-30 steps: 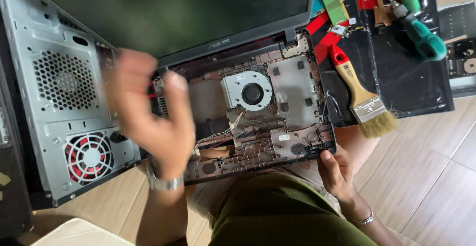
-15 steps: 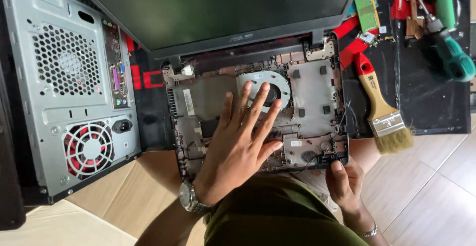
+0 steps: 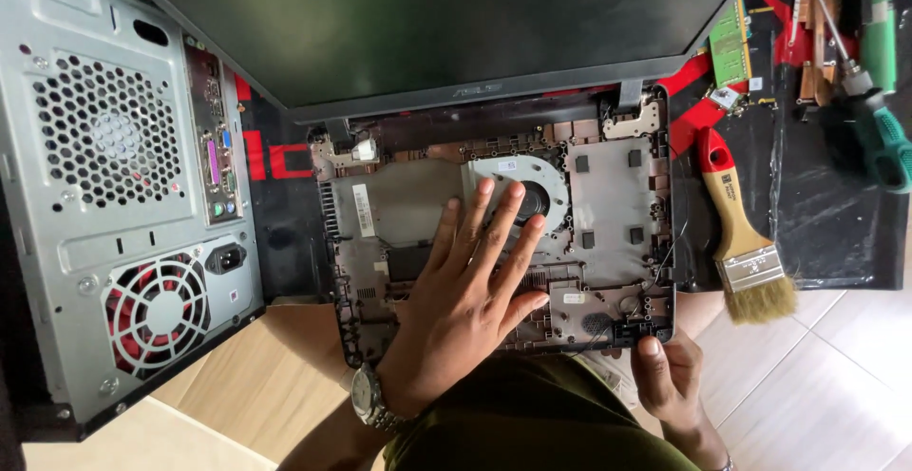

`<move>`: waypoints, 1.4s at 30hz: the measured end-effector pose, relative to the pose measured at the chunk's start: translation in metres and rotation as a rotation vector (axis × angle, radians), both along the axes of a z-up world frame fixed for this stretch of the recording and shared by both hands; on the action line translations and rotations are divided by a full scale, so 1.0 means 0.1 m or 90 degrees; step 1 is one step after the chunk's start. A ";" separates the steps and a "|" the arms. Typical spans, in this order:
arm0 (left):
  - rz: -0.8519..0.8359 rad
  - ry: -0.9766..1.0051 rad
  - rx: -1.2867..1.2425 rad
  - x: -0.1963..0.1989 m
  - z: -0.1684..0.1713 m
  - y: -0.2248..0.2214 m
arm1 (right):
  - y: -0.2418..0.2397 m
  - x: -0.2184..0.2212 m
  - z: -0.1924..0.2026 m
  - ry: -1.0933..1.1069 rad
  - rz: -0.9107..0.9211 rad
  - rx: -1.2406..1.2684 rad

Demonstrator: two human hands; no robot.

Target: Installing a cooling fan into a laptop chassis and securing it with screws using a screwdriver

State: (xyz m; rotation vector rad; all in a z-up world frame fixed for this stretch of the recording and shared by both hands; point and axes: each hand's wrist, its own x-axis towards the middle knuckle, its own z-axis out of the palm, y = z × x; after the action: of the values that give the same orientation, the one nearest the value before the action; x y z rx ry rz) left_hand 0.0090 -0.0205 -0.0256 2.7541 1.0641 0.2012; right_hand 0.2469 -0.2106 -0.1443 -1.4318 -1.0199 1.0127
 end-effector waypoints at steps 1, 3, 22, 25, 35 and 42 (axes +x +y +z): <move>-0.001 0.000 0.002 0.00 0.00 0.00 | 0.01 0.00 0.01 0.000 -0.001 0.002; -0.002 0.006 0.006 0.00 0.01 0.00 | 0.04 -0.01 0.02 -0.006 0.011 0.000; -0.032 -0.102 -0.028 0.00 -0.08 -0.03 | 0.42 0.74 1.46 -0.214 0.390 -0.033; -0.039 -0.100 -0.008 -0.01 -0.06 -0.05 | 0.56 0.94 1.39 -0.253 -0.205 -0.059; -0.026 -0.142 0.016 -0.11 0.14 -0.13 | 1.40 1.45 0.78 -0.931 -0.291 0.284; -0.035 -0.122 0.033 -0.09 0.00 -0.15 | 1.34 1.46 0.70 -0.850 -0.297 0.292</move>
State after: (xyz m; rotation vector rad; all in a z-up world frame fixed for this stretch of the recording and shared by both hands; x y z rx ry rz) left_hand 0.0001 -0.0359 -0.0252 2.7381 0.9453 0.4815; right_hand 0.3929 -0.0768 -0.0739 -1.7635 -1.5484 -0.6583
